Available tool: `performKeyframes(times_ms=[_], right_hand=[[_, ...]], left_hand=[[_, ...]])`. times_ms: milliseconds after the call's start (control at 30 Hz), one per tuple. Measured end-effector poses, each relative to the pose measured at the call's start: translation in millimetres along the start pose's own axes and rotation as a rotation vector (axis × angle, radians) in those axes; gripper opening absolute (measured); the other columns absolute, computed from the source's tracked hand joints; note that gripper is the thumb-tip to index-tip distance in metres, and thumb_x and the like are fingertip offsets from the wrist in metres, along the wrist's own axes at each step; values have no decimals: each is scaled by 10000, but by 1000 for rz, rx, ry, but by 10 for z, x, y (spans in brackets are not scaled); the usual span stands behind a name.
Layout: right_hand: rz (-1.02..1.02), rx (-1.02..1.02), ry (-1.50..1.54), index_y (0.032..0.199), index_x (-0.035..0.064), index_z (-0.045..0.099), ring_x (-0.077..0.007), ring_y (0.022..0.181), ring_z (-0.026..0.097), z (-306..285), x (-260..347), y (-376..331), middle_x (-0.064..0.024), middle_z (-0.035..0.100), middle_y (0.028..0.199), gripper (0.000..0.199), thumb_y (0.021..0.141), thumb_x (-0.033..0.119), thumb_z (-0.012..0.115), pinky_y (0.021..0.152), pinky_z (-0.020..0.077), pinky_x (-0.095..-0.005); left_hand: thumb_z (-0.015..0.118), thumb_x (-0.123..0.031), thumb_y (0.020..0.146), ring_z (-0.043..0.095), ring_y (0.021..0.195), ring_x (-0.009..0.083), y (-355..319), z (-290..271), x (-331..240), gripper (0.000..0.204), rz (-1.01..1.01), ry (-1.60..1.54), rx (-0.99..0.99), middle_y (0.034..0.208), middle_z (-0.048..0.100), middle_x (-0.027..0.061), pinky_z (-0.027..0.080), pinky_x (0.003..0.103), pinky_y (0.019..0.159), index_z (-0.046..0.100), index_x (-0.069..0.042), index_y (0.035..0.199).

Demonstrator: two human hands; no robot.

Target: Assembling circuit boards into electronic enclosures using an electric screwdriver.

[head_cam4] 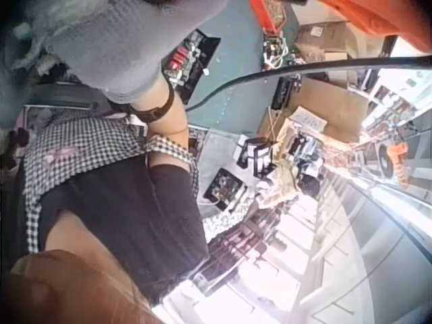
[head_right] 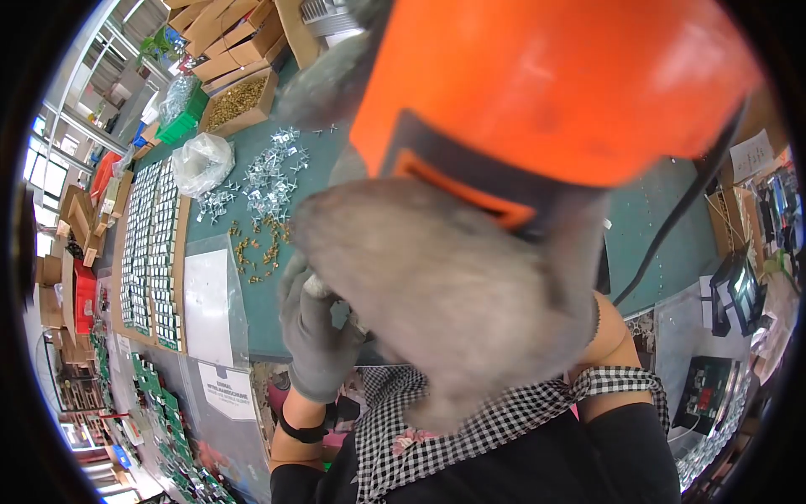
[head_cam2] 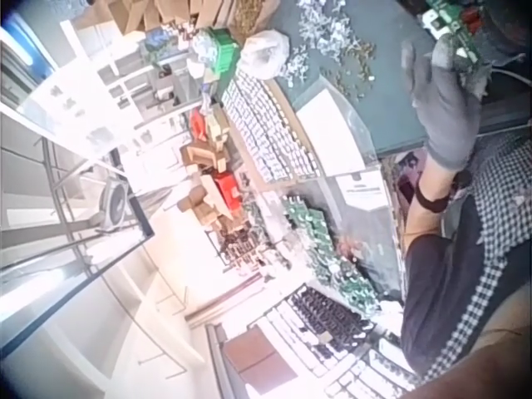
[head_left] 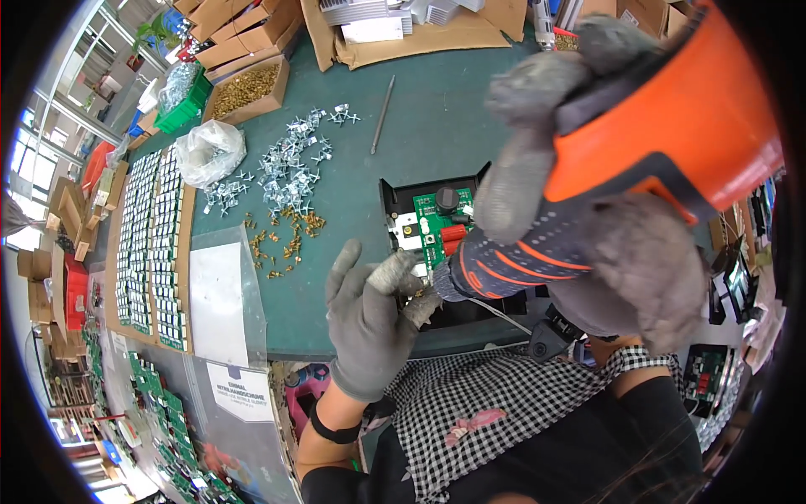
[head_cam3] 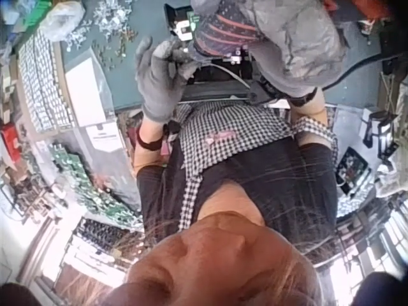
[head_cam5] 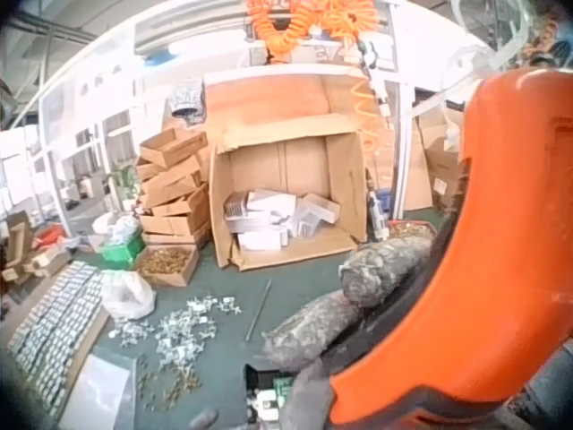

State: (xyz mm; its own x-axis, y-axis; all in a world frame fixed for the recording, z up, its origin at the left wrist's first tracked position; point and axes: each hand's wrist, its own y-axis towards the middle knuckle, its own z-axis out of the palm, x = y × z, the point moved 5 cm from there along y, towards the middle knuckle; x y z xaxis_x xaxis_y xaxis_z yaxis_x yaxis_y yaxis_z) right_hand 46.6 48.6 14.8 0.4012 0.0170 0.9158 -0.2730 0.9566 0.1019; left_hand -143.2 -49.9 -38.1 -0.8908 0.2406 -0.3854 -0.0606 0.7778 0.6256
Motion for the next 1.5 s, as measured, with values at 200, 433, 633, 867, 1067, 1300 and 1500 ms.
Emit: performKeyframes(times_ms=[200,433,633,867,1067,1300,1500], right_hand=[[-230,314,-285,1290,-38,403,-250,863,639,495,-61,337,-225,590,1120,538,977,401,392,728,558,-350],[-380,535,-365,1289,-32,397,-254,855,631,903,-241,404,-236,574,1131,558,941,401,449,688,547,-339],[-355,522,-43,1279,-30,434,-226,929,622,996,-320,407,-200,577,1124,637,755,56,785,669,529,-292],[-272,396,-103,1271,12,469,-158,976,595,1069,-361,408,-76,609,1096,726,626,136,777,868,481,-320],[-404,528,-163,1247,-27,500,-219,1029,619,1114,-327,381,-131,618,1119,576,726,-78,740,837,506,-337],[-503,516,-233,1234,-30,502,-205,975,615,1102,-372,390,-134,614,1109,563,725,-92,734,829,510,-331],[-250,532,-83,1248,-34,495,-192,984,610,1149,-404,333,-147,604,1111,566,731,-119,711,831,522,-342]], left_hand=[[823,-497,628,538,1021,410,-311,84,265,1039,-248,-228,199,1202,535,219,422,525,929,334,30,1379],[833,-498,644,509,1083,431,-426,196,243,1083,-328,-182,290,1230,482,268,421,507,944,307,60,1411],[776,-254,780,529,1059,429,-663,498,247,826,-502,-401,150,1214,489,267,442,486,918,343,63,1407],[735,-155,792,553,927,409,-797,683,208,742,-507,-372,-58,1108,510,242,464,479,813,361,53,1399],[742,-112,775,584,916,354,-825,735,195,714,-558,-351,-172,1095,514,202,492,413,798,408,29,1390],[733,-100,764,586,916,333,-900,799,197,673,-607,-394,-298,1099,511,187,495,381,799,457,6,1369],[721,-84,738,568,897,343,-1031,867,237,654,-678,-444,-288,1048,502,186,489,384,787,477,-2,1339]])
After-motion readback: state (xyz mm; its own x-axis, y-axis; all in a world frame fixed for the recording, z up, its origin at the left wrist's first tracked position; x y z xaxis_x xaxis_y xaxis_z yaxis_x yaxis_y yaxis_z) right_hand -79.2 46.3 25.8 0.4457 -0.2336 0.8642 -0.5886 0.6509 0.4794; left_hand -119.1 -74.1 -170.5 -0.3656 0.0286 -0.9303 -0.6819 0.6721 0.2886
